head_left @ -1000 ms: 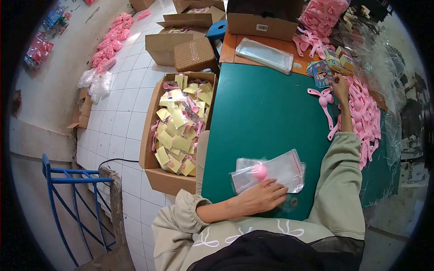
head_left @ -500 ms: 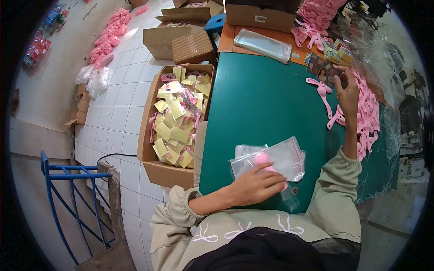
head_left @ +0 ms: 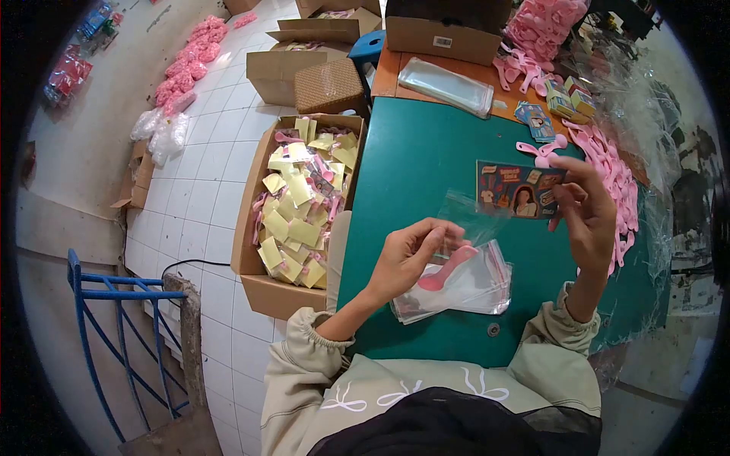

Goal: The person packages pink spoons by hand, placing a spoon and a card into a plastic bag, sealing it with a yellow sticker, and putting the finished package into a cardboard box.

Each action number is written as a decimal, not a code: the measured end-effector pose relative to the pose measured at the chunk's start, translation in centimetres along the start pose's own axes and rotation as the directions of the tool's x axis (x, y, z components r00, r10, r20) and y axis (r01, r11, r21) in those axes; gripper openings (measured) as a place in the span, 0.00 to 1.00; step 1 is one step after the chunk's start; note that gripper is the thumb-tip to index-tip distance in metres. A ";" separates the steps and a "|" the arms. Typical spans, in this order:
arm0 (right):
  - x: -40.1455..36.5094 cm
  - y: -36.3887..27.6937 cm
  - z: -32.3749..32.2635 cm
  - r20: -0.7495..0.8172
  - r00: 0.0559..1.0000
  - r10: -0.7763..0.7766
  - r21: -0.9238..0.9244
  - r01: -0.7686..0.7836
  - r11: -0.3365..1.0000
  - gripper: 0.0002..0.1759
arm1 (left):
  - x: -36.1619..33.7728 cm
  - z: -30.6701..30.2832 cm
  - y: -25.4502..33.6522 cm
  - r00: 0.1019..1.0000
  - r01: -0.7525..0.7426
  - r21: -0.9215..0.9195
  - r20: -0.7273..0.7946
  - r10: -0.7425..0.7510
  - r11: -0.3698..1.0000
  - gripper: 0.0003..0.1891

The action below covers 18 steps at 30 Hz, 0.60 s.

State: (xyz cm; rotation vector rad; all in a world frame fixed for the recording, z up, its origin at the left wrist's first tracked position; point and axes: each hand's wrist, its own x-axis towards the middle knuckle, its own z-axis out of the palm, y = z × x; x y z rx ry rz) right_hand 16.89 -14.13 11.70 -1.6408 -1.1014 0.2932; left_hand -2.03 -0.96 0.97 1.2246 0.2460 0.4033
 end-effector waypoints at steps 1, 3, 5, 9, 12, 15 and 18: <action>0.0 -0.2 0.2 0.011 1.000 0.007 0.024 -0.007 1.000 0.19 | 0.1 0.0 0.0 1.000 0.017 -0.016 0.022 -0.017 1.000 0.15; 0.0 -0.4 0.3 0.030 0.999 0.019 0.072 -0.021 0.997 0.19 | 0.3 0.1 0.3 0.996 0.052 -0.045 0.068 -0.049 0.998 0.16; 0.1 -0.5 -0.1 0.169 0.985 0.024 -0.080 -0.010 0.997 0.20 | 0.5 0.1 0.4 0.996 0.054 -0.011 0.066 -0.053 0.998 0.16; 0.2 -0.7 -0.4 0.246 0.967 0.061 -0.333 0.025 0.942 0.19 | 0.7 0.0 -0.4 0.998 0.068 0.056 -0.002 -0.068 0.996 0.15; 0.0 -0.8 -0.6 0.291 0.956 0.016 -0.402 0.107 0.909 0.19 | 0.6 0.5 0.3 1.000 -0.002 0.166 0.008 0.000 0.986 0.15; -0.1 -1.2 -1.1 0.325 0.945 -0.028 -0.423 0.172 0.890 0.18 | 1.0 0.3 0.3 0.998 0.028 0.222 0.055 -0.041 0.975 0.15; -0.1 -1.2 -1.1 0.305 0.952 -0.022 -0.470 0.171 0.866 0.18 | 1.3 0.0 0.1 0.992 0.086 0.127 0.079 -0.097 0.988 0.15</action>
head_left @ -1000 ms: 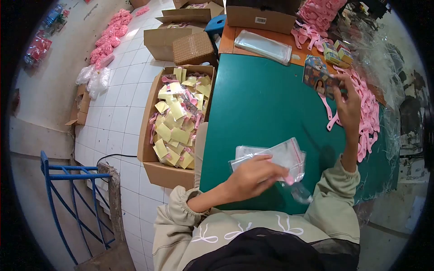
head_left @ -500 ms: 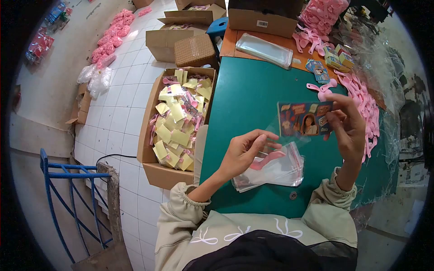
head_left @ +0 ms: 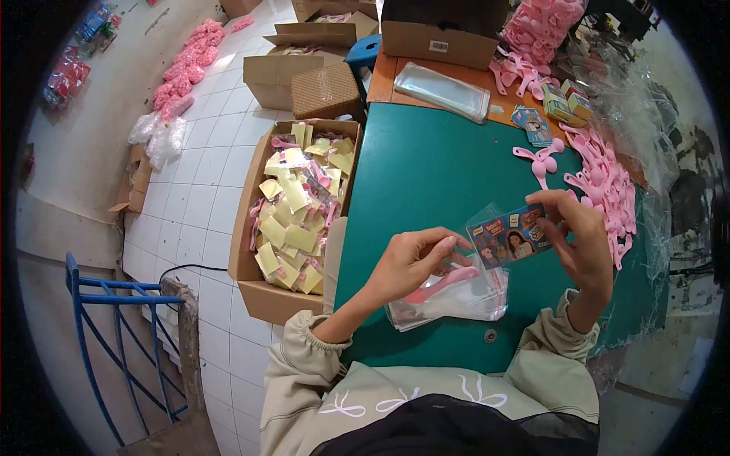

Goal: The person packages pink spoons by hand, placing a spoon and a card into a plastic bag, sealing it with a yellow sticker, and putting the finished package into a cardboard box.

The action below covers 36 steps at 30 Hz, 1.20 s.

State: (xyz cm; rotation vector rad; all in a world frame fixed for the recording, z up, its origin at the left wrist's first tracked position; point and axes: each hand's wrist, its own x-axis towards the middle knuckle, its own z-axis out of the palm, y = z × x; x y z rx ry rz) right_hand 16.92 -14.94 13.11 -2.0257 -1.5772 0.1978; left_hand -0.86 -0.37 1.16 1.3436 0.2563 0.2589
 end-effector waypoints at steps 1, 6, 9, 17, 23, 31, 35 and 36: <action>0.0 0.0 0.1 -0.009 1.000 0.013 -0.019 -0.013 1.000 0.18 | 0.0 0.0 0.3 1.000 0.013 -0.006 0.001 -0.013 1.000 0.15; 0.3 0.1 0.6 0.004 0.994 0.105 0.009 -0.105 0.994 0.17 | -0.2 -0.4 1.4 0.996 0.062 0.035 0.055 -0.064 0.997 0.17; 0.5 0.5 0.9 0.004 0.997 0.077 0.010 -0.077 0.997 0.18 | -0.3 -0.3 2.2 0.999 0.007 0.060 0.048 -0.010 0.998 0.16; 1.2 1.9 1.0 0.099 0.989 0.109 0.333 -0.136 0.933 0.17 | -0.3 -0.6 0.9 0.999 0.005 -0.060 0.038 -0.003 0.998 0.17; 1.1 1.5 0.4 0.155 0.974 0.168 0.421 -0.219 0.880 0.17 | -0.7 -0.3 0.7 1.000 0.001 -0.071 0.019 0.000 0.997 0.17; 1.4 1.0 1.1 0.118 0.972 0.202 0.350 -0.231 0.908 0.15 | -0.8 -0.2 0.7 1.000 -0.029 -0.057 -0.007 0.029 0.998 0.16; 1.4 2.0 1.5 0.100 0.987 0.123 0.249 -0.144 0.958 0.15 | -1.1 0.1 1.1 0.999 -0.051 -0.064 -0.017 0.050 0.997 0.16; 1.5 2.2 1.7 0.096 0.990 0.106 0.242 -0.126 0.962 0.14 | -1.1 0.1 1.1 0.998 -0.068 -0.061 -0.018 0.067 0.996 0.16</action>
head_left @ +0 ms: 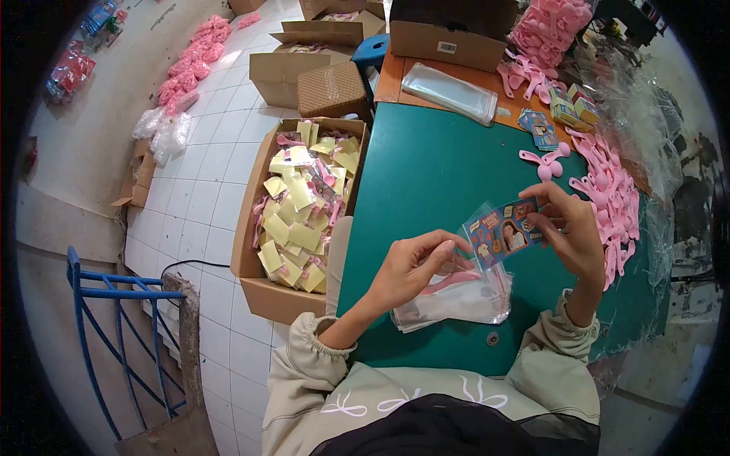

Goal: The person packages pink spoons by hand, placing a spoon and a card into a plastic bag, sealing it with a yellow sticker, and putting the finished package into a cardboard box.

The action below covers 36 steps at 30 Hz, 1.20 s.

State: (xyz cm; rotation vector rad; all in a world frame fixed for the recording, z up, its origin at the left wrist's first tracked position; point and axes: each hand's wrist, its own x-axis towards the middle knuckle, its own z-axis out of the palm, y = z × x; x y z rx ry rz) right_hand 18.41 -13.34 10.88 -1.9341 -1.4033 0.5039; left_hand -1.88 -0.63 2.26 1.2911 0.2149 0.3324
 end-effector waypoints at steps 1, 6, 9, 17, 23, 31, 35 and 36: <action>0.0 0.1 0.1 -0.001 1.000 -0.017 -0.008 0.017 1.000 0.14 | 0.0 -0.1 -0.1 1.000 -0.017 0.023 0.017 0.016 1.000 0.16; -0.1 -0.8 -0.1 -0.037 0.996 0.079 0.129 -0.073 0.989 0.13 | -0.2 -0.2 0.0 1.000 -0.010 0.041 0.013 0.010 0.999 0.15; -0.4 -1.0 -0.3 -0.051 0.996 0.069 0.147 -0.061 0.987 0.13 | -0.1 -0.2 0.2 0.999 0.049 0.018 -0.023 -0.048 0.999 0.15; -0.6 -2.3 0.4 -0.098 0.974 -0.202 -0.174 0.183 0.967 0.14 | -0.2 -0.1 -0.2 0.995 0.071 0.233 -0.086 -0.052 0.970 0.13; -1.2 -2.8 0.7 -0.004 0.979 -0.202 -0.117 0.200 0.973 0.12 | 0.1 0.1 0.3 1.000 0.013 0.359 0.002 -0.014 0.933 0.13; -1.4 -2.8 1.1 0.037 0.983 -0.179 -0.074 0.181 0.981 0.12 | 0.3 -0.2 1.1 0.998 -0.049 0.328 0.048 0.035 0.943 0.12; -1.4 -2.9 1.7 0.095 0.973 -0.211 -0.052 0.217 0.975 0.13 | 0.4 -0.9 0.6 0.992 -0.091 0.381 0.120 0.049 0.920 0.12; -1.3 -2.7 1.8 0.134 0.970 -0.204 -0.018 0.208 0.978 0.13 | 0.4 -0.8 0.5 0.989 -0.117 0.350 0.125 0.078 0.929 0.13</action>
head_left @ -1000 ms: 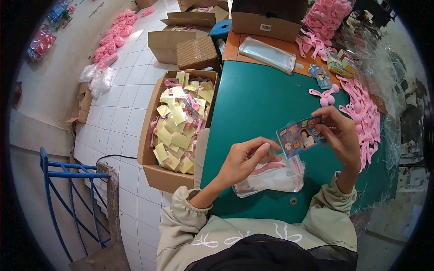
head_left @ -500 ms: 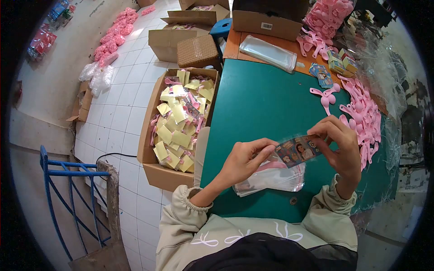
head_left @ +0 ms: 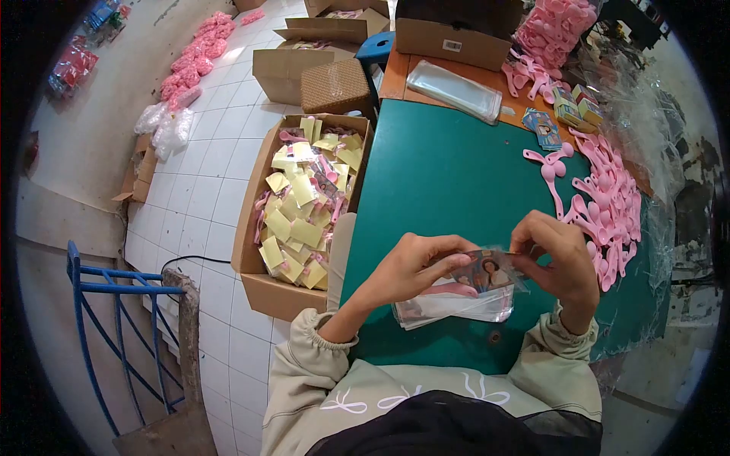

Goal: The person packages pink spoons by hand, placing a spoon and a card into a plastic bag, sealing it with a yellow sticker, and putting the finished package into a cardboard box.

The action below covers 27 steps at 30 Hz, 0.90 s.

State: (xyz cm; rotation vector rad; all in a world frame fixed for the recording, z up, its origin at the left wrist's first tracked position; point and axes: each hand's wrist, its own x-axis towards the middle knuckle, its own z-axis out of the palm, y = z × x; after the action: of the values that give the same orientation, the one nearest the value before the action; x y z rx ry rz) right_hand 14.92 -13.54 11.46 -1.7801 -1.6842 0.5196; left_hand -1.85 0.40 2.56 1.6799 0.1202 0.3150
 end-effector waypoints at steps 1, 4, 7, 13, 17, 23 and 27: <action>0.0 0.2 0.2 0.040 0.999 0.004 0.035 -0.006 0.999 0.13 | 0.0 0.0 0.3 1.000 0.004 0.008 0.010 -0.004 1.000 0.14; 0.8 0.7 1.6 0.178 0.984 -0.009 -0.043 0.017 0.999 0.14 | 0.0 0.2 1.3 1.000 -0.015 0.059 -0.005 0.015 0.998 0.19; 1.1 0.8 2.7 0.127 0.992 0.005 -0.050 0.001 0.999 0.14 | -0.2 0.9 1.0 0.994 -0.030 0.195 -0.096 0.049 0.980 0.26; 1.5 2.7 1.9 0.189 0.971 0.146 0.185 -0.181 0.966 0.11 | -0.7 -1.0 -0.6 0.994 0.112 0.202 -0.039 -0.107 0.973 0.32; 2.0 6.0 0.9 0.098 0.974 0.204 0.344 -0.225 0.912 0.12 | -1.0 -1.9 -1.8 0.995 0.057 -0.103 -0.081 -0.065 0.993 0.31; 2.0 5.9 0.1 0.208 0.936 0.283 0.535 -0.351 0.768 0.10 | -0.8 -1.5 -1.7 0.974 0.066 -0.234 -0.195 -0.113 0.970 0.33; 1.9 6.3 0.3 0.120 0.952 0.282 0.456 -0.305 0.836 0.07 | -0.7 -1.3 -1.9 0.959 0.072 -0.100 -0.265 -0.096 0.992 0.34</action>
State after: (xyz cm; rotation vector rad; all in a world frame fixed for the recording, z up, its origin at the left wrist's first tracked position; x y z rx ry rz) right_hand 19.56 -11.49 7.23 -1.6660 -1.1754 1.0219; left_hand -2.70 1.67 0.68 1.5320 0.3749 0.4775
